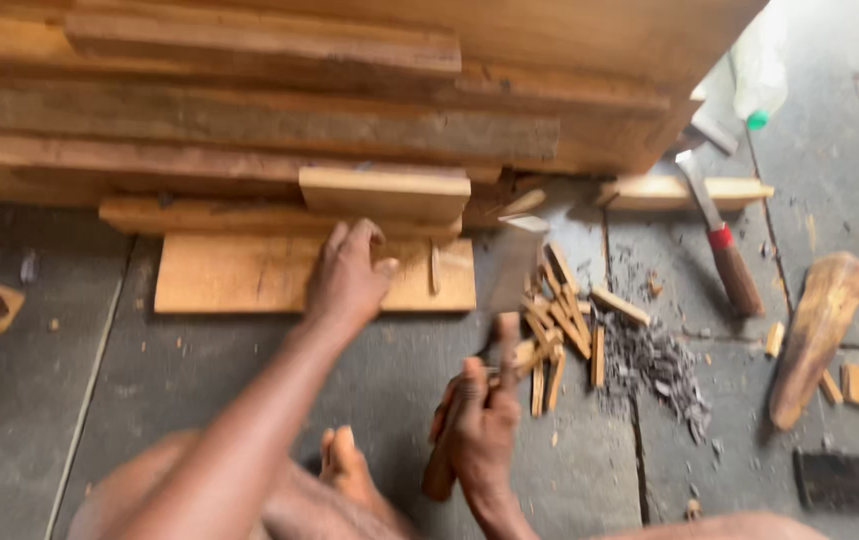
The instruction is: The person sits on the floor and uses a wooden mallet to strike a chisel, carving a groove into a small rectangular piece of wood. The person holds the wood steady with their left hand and foot while striking the chisel with the mallet in their right hand. After carving, the person uses the chisel to scrape and smooth the wood surface.
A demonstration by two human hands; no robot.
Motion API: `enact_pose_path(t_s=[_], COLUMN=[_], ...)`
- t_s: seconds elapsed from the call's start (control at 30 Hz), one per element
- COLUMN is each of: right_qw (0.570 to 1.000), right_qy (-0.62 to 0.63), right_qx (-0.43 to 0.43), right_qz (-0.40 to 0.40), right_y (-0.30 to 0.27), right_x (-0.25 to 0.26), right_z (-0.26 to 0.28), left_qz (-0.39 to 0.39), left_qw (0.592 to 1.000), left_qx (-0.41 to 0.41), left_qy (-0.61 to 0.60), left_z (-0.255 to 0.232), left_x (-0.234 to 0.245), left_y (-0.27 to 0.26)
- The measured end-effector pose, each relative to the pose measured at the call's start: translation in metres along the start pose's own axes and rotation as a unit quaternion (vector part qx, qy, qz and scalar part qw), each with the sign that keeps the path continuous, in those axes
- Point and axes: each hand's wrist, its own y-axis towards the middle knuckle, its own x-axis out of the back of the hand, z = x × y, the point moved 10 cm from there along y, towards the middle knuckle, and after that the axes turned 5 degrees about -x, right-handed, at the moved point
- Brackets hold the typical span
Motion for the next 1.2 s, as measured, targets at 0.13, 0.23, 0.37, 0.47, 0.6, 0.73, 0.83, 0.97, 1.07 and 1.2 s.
enact_pose_path(t_s=[0.13,0.23,0.37,0.47,0.6,0.73,0.83,0.97,1.07,1.2], right_qw=[0.983,0.973,0.961,0.957,0.961,0.963,0.962,0.979,0.971,0.967], right_qy=[0.089,0.044,-0.002,-0.012,0.003,-0.033,-0.051,-0.182,-0.171,-0.133], right_qx=[-0.156,-0.21,-0.274,-0.286,-0.269,-0.262,-0.264,-0.038,-0.12,-0.175], right_qz=[0.029,0.084,0.047,0.052,0.064,0.053,0.055,0.087,0.113,0.126], right_y=[-0.016,-0.034,-0.059,-0.056,-0.042,-0.036,-0.028,-0.009,-0.01,-0.018], right_x=[0.026,0.041,0.061,0.064,0.062,0.064,0.055,0.037,0.027,0.017], right_z=[-0.024,-0.039,-0.065,-0.07,-0.068,-0.065,-0.066,-0.039,-0.057,-0.059], left_qz=[0.048,-0.026,0.081,0.042,0.044,0.101,0.067,0.057,0.027,0.025], left_qw=[0.993,0.96,0.915,0.879,0.925,0.988,0.981,0.98,0.985,0.991], left_qx=[-0.099,-0.257,-0.32,-0.384,-0.319,-0.098,0.007,0.048,0.055,0.013], left_qy=[0.043,0.11,0.233,0.279,0.199,-0.058,-0.182,-0.187,-0.163,-0.129], left_z=[-0.017,-0.053,-0.07,-0.074,-0.06,-0.025,-0.003,0.008,0.012,0.006], left_x=[-0.006,-0.02,-0.066,-0.059,-0.05,-0.063,-0.06,-0.061,-0.059,-0.064], left_y=[-0.025,-0.016,0.001,-0.001,0.015,0.031,0.039,0.049,0.051,0.051])
